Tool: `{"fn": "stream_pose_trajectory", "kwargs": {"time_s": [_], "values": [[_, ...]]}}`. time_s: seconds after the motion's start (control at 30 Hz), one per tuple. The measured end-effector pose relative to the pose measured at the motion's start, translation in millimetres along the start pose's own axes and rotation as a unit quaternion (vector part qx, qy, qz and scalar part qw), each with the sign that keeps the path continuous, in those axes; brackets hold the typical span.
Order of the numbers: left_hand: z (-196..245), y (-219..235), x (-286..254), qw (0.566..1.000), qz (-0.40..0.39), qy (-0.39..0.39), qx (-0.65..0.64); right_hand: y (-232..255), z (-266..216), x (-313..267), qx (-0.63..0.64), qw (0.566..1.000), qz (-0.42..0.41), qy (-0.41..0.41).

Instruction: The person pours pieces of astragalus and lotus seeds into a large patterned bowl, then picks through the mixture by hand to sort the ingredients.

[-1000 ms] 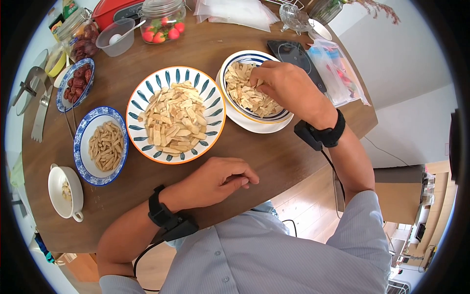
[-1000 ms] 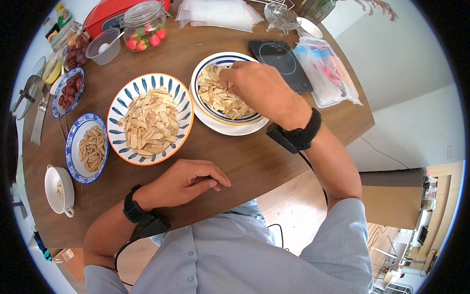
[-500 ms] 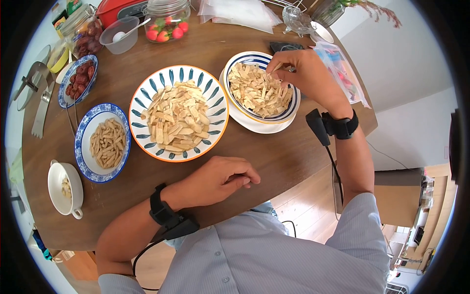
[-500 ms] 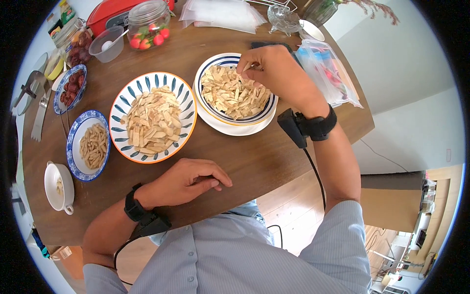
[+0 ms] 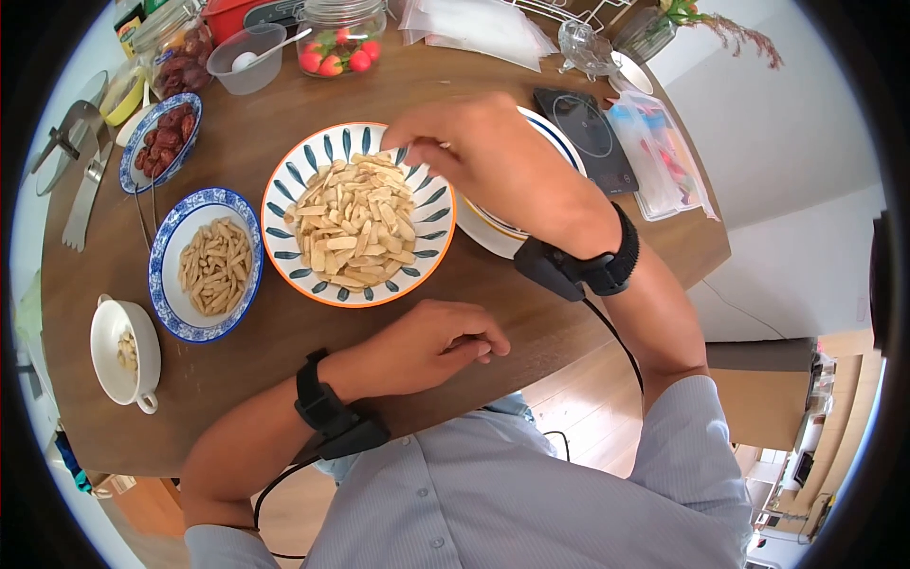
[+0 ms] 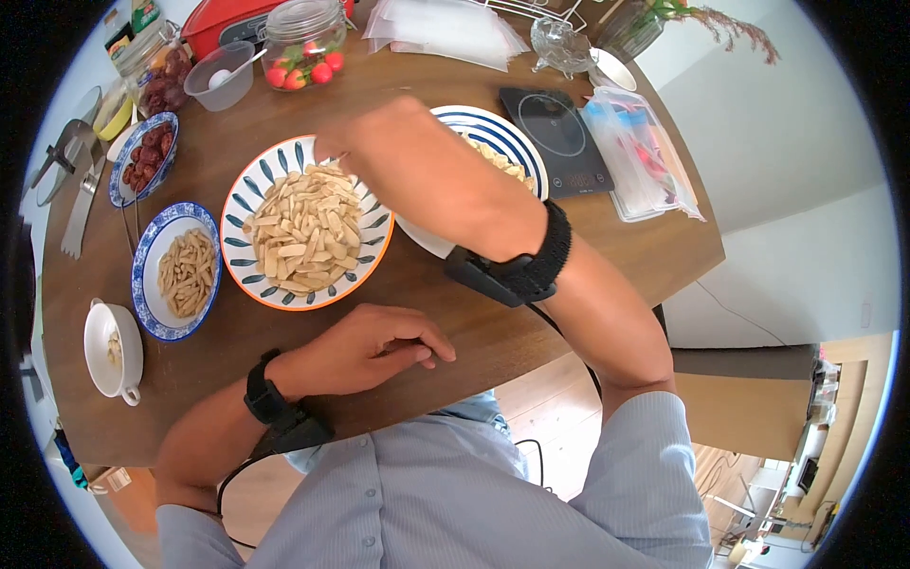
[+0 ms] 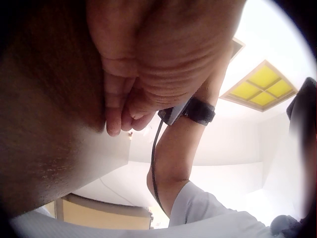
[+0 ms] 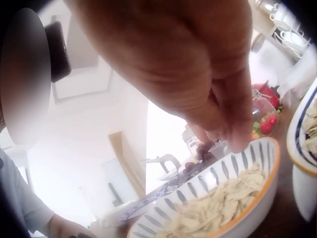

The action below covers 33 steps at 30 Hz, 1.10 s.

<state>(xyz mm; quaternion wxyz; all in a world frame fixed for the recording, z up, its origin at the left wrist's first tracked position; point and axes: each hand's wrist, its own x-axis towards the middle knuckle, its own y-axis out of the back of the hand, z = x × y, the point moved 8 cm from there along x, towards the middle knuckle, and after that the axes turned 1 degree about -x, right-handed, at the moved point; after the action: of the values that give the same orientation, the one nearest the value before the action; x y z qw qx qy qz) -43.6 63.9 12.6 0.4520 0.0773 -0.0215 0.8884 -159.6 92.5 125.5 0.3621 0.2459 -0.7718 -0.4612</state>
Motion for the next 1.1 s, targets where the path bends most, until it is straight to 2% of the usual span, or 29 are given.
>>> {"fn": "stream_pose_trajectory", "kwargs": {"time_s": [0.07,0.23,0.3,0.4,0.43,0.6,0.67,0.7,0.73,0.8,0.83,0.9,1.1], "values": [[1,0,2,1.000,-0.007,0.000,0.006,6,11,-1,0.119,0.991,0.024,-0.063],[2,-1,1,1.000,-0.014,0.005,0.013,8,-11,5,0.090,0.995,0.018,-0.047],[5,0,1,1.000,0.000,0.002,-0.016,-1,-21,11,0.034,0.997,-0.044,-0.053],[1,-1,1,1.000,-0.020,-0.001,0.015,-7,-35,16,0.048,0.998,-0.017,-0.037],[0,0,-1,1.000,-0.010,0.002,0.019,-13,-36,17,0.035,0.997,-0.059,-0.041],[-9,-7,1,0.999,-0.027,0.005,-0.039,-37,-77,49,0.057,0.995,-0.079,0.021],[-8,-7,0,0.999,-0.023,-0.006,-0.038,-46,-98,65,0.105,0.988,-0.083,0.081],[-8,-8,0,0.999,-0.026,-0.013,-0.043,-55,-110,74,0.097,0.981,-0.091,0.138],[-10,-9,-1,0.999,-0.022,-0.012,-0.042,-63,-117,83,0.099,0.981,-0.092,0.141],[-15,-8,-1,0.998,0.007,-0.029,-0.052,-99,-126,93,0.050,0.966,-0.220,0.123],[-18,-10,0,0.998,0.008,-0.027,-0.052,-106,-130,96,0.052,0.966,-0.219,0.124],[-23,-9,2,0.994,0.025,-0.038,-0.095,-124,-142,94,0.039,0.947,-0.254,0.195],[-10,-6,2,0.997,0.012,-0.039,-0.068,-138,-137,93,-0.013,0.953,-0.197,0.229]]}}
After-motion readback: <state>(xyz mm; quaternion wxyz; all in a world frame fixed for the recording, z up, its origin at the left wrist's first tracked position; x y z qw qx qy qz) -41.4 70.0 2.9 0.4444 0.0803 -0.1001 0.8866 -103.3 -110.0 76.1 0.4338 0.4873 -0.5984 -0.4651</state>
